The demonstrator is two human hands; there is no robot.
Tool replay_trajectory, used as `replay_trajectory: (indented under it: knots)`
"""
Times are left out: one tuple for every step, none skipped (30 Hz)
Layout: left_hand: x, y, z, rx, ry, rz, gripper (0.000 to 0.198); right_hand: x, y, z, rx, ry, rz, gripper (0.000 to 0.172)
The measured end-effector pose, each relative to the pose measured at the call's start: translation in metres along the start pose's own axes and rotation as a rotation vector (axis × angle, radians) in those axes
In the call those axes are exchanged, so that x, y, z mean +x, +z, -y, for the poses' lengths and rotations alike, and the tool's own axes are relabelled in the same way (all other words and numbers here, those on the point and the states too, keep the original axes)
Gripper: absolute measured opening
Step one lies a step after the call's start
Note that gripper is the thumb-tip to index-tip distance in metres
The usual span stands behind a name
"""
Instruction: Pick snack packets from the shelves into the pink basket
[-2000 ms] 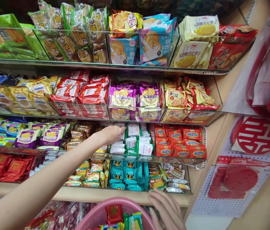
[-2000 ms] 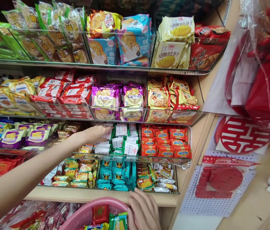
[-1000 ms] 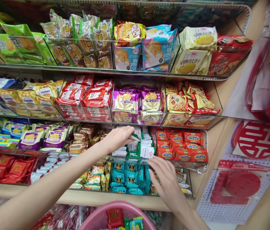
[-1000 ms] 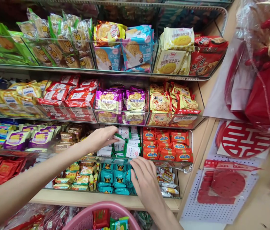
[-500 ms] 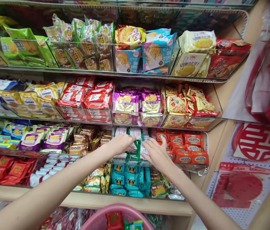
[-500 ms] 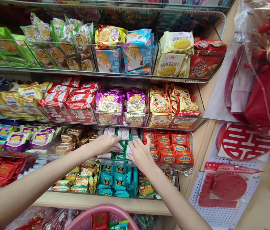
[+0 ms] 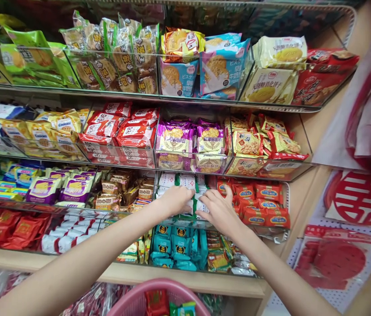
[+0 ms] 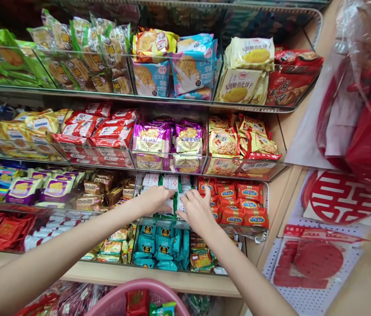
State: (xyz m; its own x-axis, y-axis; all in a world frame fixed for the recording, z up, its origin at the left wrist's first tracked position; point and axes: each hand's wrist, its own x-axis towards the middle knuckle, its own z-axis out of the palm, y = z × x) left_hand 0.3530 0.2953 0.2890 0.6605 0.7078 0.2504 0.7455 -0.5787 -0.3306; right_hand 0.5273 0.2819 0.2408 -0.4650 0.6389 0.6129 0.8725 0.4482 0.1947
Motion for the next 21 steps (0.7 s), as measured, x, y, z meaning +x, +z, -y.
replay_trajectory:
  knots:
    - [-0.002,0.001,0.0,0.021,-0.005,-0.03,0.036,0.0,0.0,0.0,0.003,0.004,-0.004,0.024]
    - [-0.003,0.001,0.001,0.044,-0.014,-0.062,0.038,-0.001,0.001,0.0,0.005,0.009,-0.011,0.023]
    - [-0.003,0.002,0.002,0.067,-0.027,-0.091,0.039,-0.002,0.001,0.001,0.005,0.014,-0.019,0.022]
    - [-0.003,0.003,0.004,0.084,-0.044,-0.111,0.04,-0.002,0.002,0.001,0.002,0.016,-0.027,0.021]
    - [-0.003,0.004,0.006,0.092,-0.064,-0.12,0.041,-0.003,0.003,0.001,-0.003,0.017,-0.035,0.021]
    - [-0.002,0.005,0.009,0.093,-0.083,-0.118,0.043,-0.003,0.003,0.001,-0.009,0.014,-0.043,0.021]
    - [-0.001,0.006,0.012,0.091,-0.097,-0.116,0.044,-0.004,0.003,0.001,-0.016,0.01,-0.051,0.022]
    - [-0.001,0.006,0.014,0.088,-0.102,-0.113,0.045,-0.004,0.004,0.001,-0.022,0.004,-0.057,0.022]
    - [0.0,0.007,0.016,0.086,-0.099,-0.11,0.045,-0.005,0.004,0.001,-0.027,-0.001,-0.063,0.023]
    - [0.0,0.008,0.016,0.082,-0.088,-0.106,0.043,-0.005,0.004,0.0,-0.029,-0.005,-0.065,0.023]
    - [0.0,0.009,0.015,0.078,-0.063,-0.102,0.04,-0.005,0.004,0.0,-0.029,-0.007,-0.064,0.023]
    - [0.001,0.009,0.013,0.078,-0.031,-0.101,0.036,-0.005,0.005,-0.001,-0.027,-0.008,-0.06,0.022]
    - [0.001,0.01,0.011,0.082,0.003,-0.101,0.032,-0.005,0.005,-0.001,-0.025,-0.007,-0.055,0.022]
    - [0.001,0.01,0.008,0.088,0.031,-0.103,0.031,-0.005,0.005,-0.001,-0.023,-0.006,-0.05,0.023]
    - [0.002,0.01,0.006,0.093,0.049,-0.105,0.03,-0.006,0.005,-0.001,-0.021,-0.004,-0.047,0.023]
    - [0.002,0.009,0.005,0.089,0.056,-0.104,0.029,-0.006,0.006,-0.001,-0.021,-0.004,-0.049,0.024]
    - [0.001,0.008,0.005,0.072,0.05,-0.102,0.029,-0.006,0.006,0.0,-0.021,-0.006,-0.057,0.025]
    - [0.0,0.006,0.007,0.038,0.037,-0.101,0.03,-0.007,0.006,0.001,-0.02,-0.011,-0.072,0.026]
    - [-0.001,0.004,0.01,-0.006,0.025,-0.102,0.031,-0.007,0.006,0.002,-0.017,-0.017,-0.092,0.026]
    - [-0.004,0.001,0.015,-0.054,0.012,-0.109,0.032,-0.007,0.005,0.004,-0.014,-0.025,-0.116,0.027]
    - [-0.007,-0.001,0.022,-0.099,0.0,-0.12,0.032,-0.007,0.005,0.006,-0.012,-0.034,-0.143,0.028]
